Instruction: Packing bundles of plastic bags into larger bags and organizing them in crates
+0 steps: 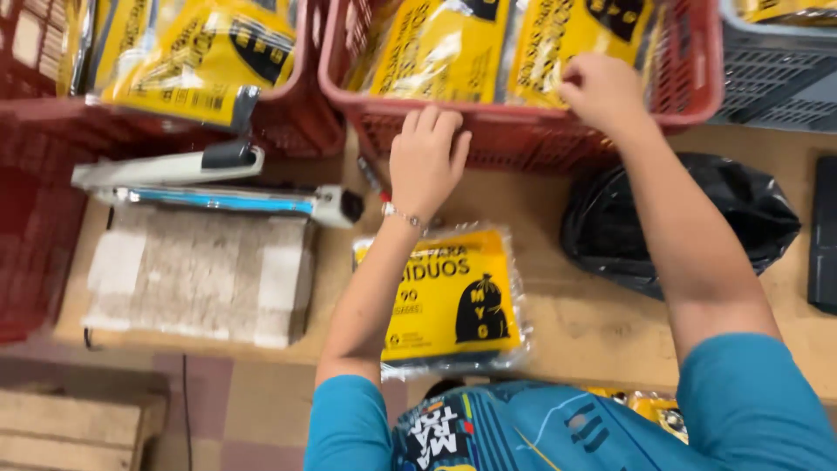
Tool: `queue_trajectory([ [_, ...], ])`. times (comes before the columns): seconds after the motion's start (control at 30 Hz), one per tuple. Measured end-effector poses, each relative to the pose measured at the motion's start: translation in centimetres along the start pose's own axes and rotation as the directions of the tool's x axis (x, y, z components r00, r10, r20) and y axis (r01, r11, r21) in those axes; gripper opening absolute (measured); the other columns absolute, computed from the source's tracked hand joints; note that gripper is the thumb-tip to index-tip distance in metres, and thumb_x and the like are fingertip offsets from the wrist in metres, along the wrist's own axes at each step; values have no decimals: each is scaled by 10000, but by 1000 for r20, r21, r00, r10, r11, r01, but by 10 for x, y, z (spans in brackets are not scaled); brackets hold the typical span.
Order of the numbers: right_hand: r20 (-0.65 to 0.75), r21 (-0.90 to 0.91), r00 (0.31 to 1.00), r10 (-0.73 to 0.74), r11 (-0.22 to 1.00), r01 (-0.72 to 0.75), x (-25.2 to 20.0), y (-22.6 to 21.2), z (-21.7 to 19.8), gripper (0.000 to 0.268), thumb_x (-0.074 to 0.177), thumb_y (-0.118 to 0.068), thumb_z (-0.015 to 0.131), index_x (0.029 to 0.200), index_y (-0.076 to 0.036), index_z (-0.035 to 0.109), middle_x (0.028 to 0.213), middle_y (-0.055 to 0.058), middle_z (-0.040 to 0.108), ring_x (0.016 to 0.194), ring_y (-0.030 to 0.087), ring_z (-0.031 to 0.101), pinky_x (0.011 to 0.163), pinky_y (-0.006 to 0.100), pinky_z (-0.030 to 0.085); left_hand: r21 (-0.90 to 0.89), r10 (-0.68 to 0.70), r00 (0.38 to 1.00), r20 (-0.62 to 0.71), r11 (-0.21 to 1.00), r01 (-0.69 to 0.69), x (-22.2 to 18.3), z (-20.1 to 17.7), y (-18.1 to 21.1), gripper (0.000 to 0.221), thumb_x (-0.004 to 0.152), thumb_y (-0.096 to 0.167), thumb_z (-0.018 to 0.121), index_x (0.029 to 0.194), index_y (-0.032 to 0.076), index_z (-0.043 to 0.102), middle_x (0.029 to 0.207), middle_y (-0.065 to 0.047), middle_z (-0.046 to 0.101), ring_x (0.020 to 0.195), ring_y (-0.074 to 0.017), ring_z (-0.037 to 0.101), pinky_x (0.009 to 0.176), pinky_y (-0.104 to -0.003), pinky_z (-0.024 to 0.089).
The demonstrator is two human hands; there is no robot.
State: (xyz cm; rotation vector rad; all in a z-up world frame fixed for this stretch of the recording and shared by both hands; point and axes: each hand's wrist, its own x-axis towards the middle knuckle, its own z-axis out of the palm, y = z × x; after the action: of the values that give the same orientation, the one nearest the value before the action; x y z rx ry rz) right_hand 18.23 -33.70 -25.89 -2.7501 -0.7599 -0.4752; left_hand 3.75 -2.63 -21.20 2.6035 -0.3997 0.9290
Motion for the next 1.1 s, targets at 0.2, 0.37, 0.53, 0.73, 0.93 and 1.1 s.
queue_trajectory([
  [0.2, 759, -59, 580, 295, 919, -390, 53, 70, 116, 1162, 664, -688, 896, 1553, -140, 388, 1552, 290, 340, 1389, 559, 433, 1112, 710, 365, 145, -188, 879, 439, 980, 137, 93, 136, -9, 384, 842, 437, 759, 992, 114, 614, 970, -94, 645, 953, -361, 690, 775, -517, 606],
  [0.37, 747, -205, 542, 385, 909, -362, 57, 70, 142, 1446, 581, -465, 982, 1657, -88, 92, 1675, 309, 30, 1436, 681, 118, 1097, 804, 286, 361, -406, 622, 669, 910, 206, 116, 186, -9, 524, 859, 434, 719, 1256, 118, 590, 1247, -138, 550, 1190, -416, 514, 795, -646, 540],
  [0.53, 691, -211, 622, 367, 926, -312, 57, 40, 80, 1452, 518, -558, 968, 1632, -25, 205, 1636, 357, 156, 1367, 706, 269, 997, 774, 440, 510, -544, 482, 687, 833, 213, 122, 197, 13, 509, 1059, 212, 440, 1534, 53, 351, 1542, -268, 307, 1407, -576, 225, 863, -840, 384],
  [0.73, 555, -252, 802, 222, 963, -92, 56, 18, 31, 970, 820, -696, 709, 1385, 73, 528, 1363, 348, 530, 1100, 576, 653, 823, 686, 572, 386, -227, 808, 544, 922, -1, 120, 216, 11, 350, 884, 303, 694, 1155, 91, 624, 1160, -101, 568, 1170, -333, 507, 806, -532, 580],
  [0.93, 573, -234, 772, 274, 958, -166, 64, 71, 123, 761, 639, -340, 989, 1244, -3, 673, 1203, 248, 516, 959, 564, 651, 583, 756, 487, 268, -259, 646, 718, 960, 87, 125, 216, 43, 314, 851, 269, 618, 1008, 44, 771, 942, -156, 755, 961, -377, 745, 773, -538, 617],
  [1.1, 629, -244, 723, 285, 956, -165, 65, 28, 40, 679, 744, -396, 925, 1224, 36, 715, 1234, 258, 520, 1040, 557, 629, 697, 790, 482, 322, -353, 463, 813, 935, 149, 109, 278, 29, 335, 918, 293, 604, 1090, 51, 759, 1068, -157, 764, 1061, -370, 730, 869, -556, 587],
])
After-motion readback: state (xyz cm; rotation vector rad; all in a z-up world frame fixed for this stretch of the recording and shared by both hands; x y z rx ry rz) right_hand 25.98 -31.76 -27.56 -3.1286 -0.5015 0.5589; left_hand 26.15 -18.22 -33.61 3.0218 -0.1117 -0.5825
